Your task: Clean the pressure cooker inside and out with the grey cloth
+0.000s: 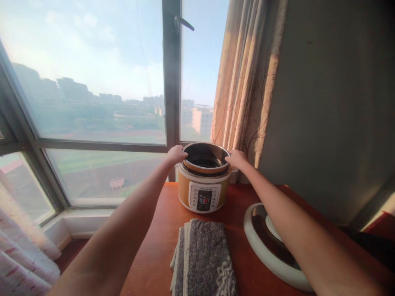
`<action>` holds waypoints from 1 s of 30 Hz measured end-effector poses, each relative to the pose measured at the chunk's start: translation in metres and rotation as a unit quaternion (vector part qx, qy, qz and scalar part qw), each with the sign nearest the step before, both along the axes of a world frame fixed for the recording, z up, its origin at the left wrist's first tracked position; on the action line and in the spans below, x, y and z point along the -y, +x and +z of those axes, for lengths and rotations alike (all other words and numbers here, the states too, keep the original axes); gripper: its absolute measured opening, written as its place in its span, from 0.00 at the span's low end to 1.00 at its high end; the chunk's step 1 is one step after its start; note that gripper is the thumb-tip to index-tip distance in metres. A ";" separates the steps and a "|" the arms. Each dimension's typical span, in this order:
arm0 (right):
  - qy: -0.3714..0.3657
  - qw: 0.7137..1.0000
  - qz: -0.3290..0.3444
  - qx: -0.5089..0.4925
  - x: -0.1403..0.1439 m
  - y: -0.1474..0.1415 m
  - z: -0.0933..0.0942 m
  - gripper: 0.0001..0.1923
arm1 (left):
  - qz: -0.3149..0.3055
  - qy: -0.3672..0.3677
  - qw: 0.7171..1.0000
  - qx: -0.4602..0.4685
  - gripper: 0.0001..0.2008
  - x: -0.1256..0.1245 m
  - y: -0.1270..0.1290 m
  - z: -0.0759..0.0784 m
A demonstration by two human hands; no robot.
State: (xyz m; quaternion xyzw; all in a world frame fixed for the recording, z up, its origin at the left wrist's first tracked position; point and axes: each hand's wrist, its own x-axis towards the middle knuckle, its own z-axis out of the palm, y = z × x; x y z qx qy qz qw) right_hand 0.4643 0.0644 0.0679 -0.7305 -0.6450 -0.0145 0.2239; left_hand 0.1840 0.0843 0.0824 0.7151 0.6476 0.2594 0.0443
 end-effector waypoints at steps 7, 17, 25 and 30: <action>-0.034 0.999 -0.001 -0.005 0.003 0.001 -0.024 0.17 | 0.001 -0.009 1.000 -0.012 0.11 -0.005 -0.002 -0.023; -0.044 0.999 0.001 -0.012 0.007 -0.001 -0.023 0.19 | 0.007 -0.018 0.999 -0.028 0.15 0.004 -0.006 -0.022; -0.047 0.999 0.002 -0.015 0.024 -0.002 -0.025 0.19 | 0.034 -0.007 0.999 -0.038 0.18 0.027 -0.005 -0.020; -0.040 0.999 0.004 -0.022 0.035 -0.004 -0.026 0.19 | 0.026 0.025 0.999 0.010 0.20 0.031 -0.009 -0.032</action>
